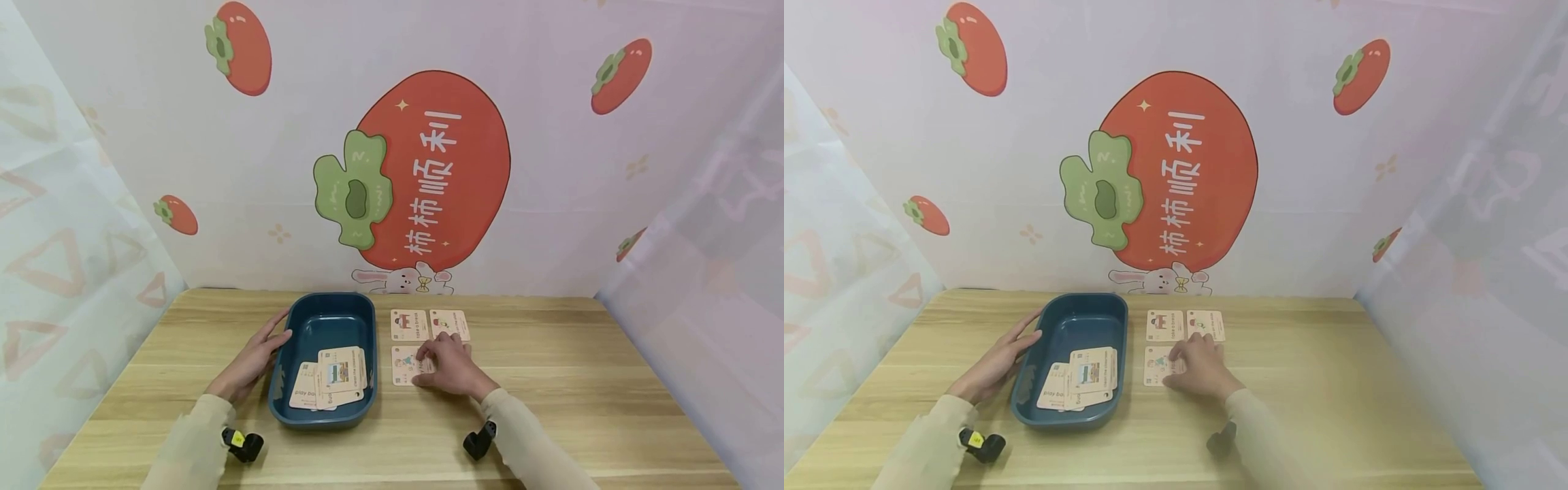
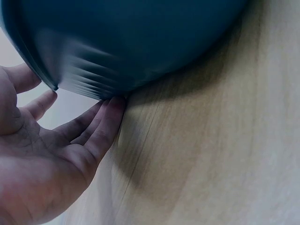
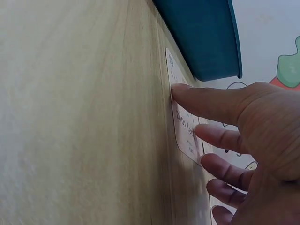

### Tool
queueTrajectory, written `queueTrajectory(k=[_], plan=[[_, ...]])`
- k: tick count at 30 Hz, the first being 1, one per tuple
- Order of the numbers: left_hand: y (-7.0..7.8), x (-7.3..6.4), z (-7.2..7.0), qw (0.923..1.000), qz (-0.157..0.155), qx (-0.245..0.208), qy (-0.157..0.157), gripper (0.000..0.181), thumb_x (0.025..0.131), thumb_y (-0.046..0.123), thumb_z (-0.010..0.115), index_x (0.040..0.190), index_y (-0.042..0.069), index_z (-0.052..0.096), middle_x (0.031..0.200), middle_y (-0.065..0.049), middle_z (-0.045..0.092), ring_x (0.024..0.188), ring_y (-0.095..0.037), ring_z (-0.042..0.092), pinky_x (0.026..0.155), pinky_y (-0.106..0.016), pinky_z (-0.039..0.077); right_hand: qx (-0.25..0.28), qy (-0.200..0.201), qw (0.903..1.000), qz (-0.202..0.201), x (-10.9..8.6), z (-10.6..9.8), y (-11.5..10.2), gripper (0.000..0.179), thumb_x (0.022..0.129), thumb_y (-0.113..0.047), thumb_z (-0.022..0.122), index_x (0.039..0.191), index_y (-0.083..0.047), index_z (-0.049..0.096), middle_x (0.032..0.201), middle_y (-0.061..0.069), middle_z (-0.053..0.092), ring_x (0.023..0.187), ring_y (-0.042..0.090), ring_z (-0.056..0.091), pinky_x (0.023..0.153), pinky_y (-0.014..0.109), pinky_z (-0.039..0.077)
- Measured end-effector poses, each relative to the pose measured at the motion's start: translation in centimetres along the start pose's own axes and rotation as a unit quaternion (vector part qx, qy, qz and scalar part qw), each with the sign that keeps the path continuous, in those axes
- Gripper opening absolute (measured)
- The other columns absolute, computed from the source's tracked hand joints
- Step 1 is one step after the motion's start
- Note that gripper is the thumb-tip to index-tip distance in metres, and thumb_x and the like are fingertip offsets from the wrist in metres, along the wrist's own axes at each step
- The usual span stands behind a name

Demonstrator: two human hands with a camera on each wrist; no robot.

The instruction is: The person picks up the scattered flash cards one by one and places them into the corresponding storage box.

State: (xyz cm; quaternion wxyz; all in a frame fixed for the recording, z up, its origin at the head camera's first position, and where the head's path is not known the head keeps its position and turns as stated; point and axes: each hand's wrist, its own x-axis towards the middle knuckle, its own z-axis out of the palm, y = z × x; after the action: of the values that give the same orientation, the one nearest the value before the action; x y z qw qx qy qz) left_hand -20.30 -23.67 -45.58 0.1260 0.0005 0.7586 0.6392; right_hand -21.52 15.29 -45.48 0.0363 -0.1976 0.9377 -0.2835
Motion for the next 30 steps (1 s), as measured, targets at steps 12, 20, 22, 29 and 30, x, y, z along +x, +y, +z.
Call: queueTrajectory(k=[12,20,22,29,30], plan=[[0.0,0.0,-0.1,1.0000,-0.002,-0.003,0.001,0.068,0.109,0.043,0.044,0.165,0.028,0.009,0.159,-0.026,0.031,0.144,-0.046,0.033,0.118,-0.064,0.020,-0.004,-0.011,0.9995,0.030,0.6,-0.2,0.6,0.061,0.065,-0.040,0.097,0.113,-0.013,0.070,0.101,0.002,0.056,0.099,0.024,0.042,0.089,0.047,0.030],[0.2,0.0,0.0,1.0000,-0.003,-0.004,0.003,0.068,0.109,0.043,0.044,0.165,0.027,0.009,0.157,-0.027,0.035,0.143,-0.045,0.036,0.117,-0.063,0.023,-0.025,-0.012,0.9989,0.038,0.8,-0.4,0.6,0.074,0.060,-0.044,0.098,0.120,-0.012,0.069,0.099,0.002,0.055,0.099,0.025,0.041,0.086,0.047,0.031],[0.2,0.0,0.0,1.0000,-0.003,-0.005,0.004,0.067,0.109,0.042,0.044,0.165,0.028,0.009,0.157,-0.027,0.035,0.142,-0.045,0.038,0.117,-0.063,0.023,-0.029,-0.012,0.9987,0.040,0.9,-0.3,0.6,0.072,0.059,-0.044,0.098,0.117,-0.013,0.069,0.100,0.002,0.055,0.100,0.025,0.041,0.087,0.046,0.031],[0.2,-0.2,0.1,1.0000,-0.002,-0.007,0.003,0.068,0.109,0.043,0.044,0.165,0.027,0.009,0.158,-0.027,0.033,0.142,-0.045,0.038,0.117,-0.064,0.023,-0.021,-0.021,0.9982,0.053,1.3,-0.5,0.7,0.068,0.057,-0.044,0.099,0.109,-0.014,0.067,0.101,0.002,0.051,0.102,0.027,0.039,0.086,0.045,0.029],[0.2,-0.2,0.1,1.0000,-0.002,-0.008,0.003,0.068,0.109,0.043,0.044,0.165,0.026,0.009,0.158,-0.027,0.032,0.142,-0.046,0.037,0.117,-0.064,0.023,-0.021,-0.023,0.9981,0.054,1.4,-0.5,0.7,0.069,0.057,-0.044,0.100,0.109,-0.013,0.067,0.102,0.002,0.051,0.103,0.027,0.039,0.086,0.045,0.029]])
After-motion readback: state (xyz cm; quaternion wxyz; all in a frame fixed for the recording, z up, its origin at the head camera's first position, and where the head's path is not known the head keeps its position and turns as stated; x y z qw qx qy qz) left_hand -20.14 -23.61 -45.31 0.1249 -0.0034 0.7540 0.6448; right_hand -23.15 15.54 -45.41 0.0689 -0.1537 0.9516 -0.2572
